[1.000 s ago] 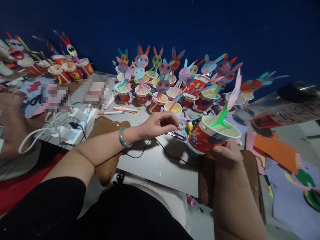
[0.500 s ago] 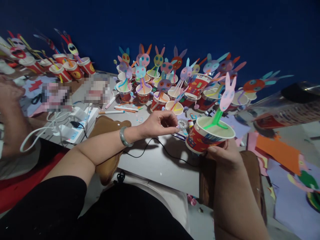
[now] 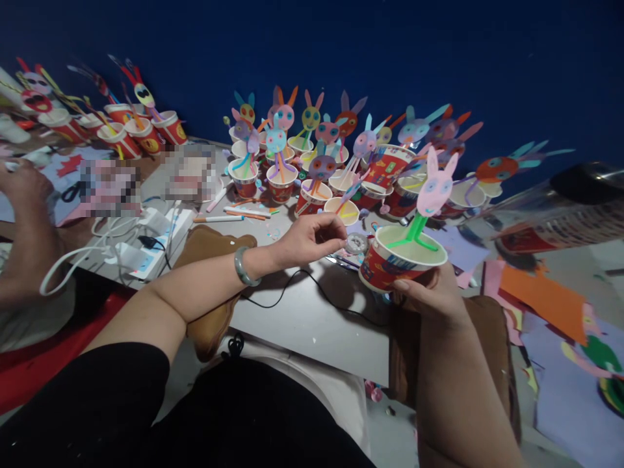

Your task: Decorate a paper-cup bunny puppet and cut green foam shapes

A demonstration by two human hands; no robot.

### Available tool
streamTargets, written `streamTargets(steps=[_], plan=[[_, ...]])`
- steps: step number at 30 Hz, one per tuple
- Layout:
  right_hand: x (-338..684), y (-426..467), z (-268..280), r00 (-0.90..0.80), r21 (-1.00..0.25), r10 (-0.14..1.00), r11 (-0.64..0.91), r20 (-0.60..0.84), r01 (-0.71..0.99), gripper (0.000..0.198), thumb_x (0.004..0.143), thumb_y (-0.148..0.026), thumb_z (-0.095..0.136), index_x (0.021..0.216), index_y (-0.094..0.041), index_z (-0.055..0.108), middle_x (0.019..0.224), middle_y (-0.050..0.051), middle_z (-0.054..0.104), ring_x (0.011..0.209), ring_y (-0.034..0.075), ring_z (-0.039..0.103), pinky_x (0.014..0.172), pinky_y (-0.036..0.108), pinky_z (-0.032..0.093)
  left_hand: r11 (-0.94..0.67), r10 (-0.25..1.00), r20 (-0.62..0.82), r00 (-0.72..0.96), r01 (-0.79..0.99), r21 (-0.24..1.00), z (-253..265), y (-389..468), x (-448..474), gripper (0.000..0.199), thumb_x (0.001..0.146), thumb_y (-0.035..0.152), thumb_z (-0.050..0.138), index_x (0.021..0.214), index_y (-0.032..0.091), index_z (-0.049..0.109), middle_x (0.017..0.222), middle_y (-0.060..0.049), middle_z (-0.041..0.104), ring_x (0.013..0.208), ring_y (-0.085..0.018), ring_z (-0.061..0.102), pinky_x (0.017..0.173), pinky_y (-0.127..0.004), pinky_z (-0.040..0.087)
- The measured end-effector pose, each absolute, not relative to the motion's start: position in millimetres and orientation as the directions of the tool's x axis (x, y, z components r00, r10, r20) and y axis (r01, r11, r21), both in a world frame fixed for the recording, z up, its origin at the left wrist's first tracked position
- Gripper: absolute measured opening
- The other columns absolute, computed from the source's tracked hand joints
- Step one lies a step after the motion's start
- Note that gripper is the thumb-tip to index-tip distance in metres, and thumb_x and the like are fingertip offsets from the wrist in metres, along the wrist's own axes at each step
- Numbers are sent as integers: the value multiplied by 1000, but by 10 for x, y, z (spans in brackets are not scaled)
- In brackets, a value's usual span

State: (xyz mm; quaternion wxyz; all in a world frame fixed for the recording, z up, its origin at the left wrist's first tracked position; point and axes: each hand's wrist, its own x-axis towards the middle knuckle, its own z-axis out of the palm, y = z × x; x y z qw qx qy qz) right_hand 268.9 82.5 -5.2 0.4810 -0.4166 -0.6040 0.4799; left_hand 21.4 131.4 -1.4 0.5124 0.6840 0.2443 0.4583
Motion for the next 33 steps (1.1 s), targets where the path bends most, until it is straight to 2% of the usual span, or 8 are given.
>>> streamTargets(steps=[3,6,8,11,14,20,25,33], plan=[[2679,839,-52,-176,-980,966,197,189,29,57,61,-42,87,110,-19,73,107,13,76,96,29,72,88,39,58,-437,796,409,446,-45,899,-39,1322,193,23,84,31,69,99,14,62,82,-3,66,71,-9,60,65,-21,46],[2682,849,-66,-179,-979,964,202,195,19,55,62,-39,87,111,-18,73,106,13,77,94,27,73,87,36,58,-498,773,433,464,21,867,-50,1326,161,41,87,28,65,124,16,55,84,-2,69,73,-9,62,67,-21,46],[2685,851,-70,-173,-979,965,202,197,13,54,61,-37,88,109,-18,74,104,13,77,93,26,73,86,35,58,-525,760,445,474,44,850,-47,1328,144,46,87,27,65,129,15,52,83,-2,70,72,-9,62,69,-21,47],[2683,852,-65,-157,-984,972,177,174,9,54,58,-37,89,107,-18,73,102,12,77,91,27,72,86,37,59,-495,775,428,465,26,868,-26,1325,139,41,85,28,68,122,13,57,84,-3,72,75,-10,65,73,-22,49],[2663,856,-56,-119,-986,979,163,164,-17,55,56,-36,90,106,-22,70,109,11,75,97,28,71,89,41,57,-359,820,341,460,-51,932,19,1316,158,31,81,32,73,103,12,64,87,-6,73,79,-12,68,73,-23,52],[2581,894,-71,-51,-938,944,331,327,103,79,53,-26,91,125,-28,58,135,10,60,124,28,58,105,38,48,-108,861,162,481,-139,984,123,1320,177,38,68,42,84,80,12,63,71,-1,67,61,-8,62,60,-22,51],[2527,901,-128,-43,-817,859,500,511,288,92,51,-19,90,135,-29,53,140,9,52,129,28,53,112,38,42,-24,845,102,524,-154,988,126,1341,164,35,69,37,83,81,12,62,65,1,64,55,-6,60,51,-19,48],[2503,878,-162,9,-779,835,508,550,368,97,47,-20,92,133,-33,51,130,6,57,111,26,63,97,43,54,16,848,73,525,-164,986,187,1337,126,39,69,34,84,94,11,64,72,-1,68,60,-7,63,52,-18,48]])
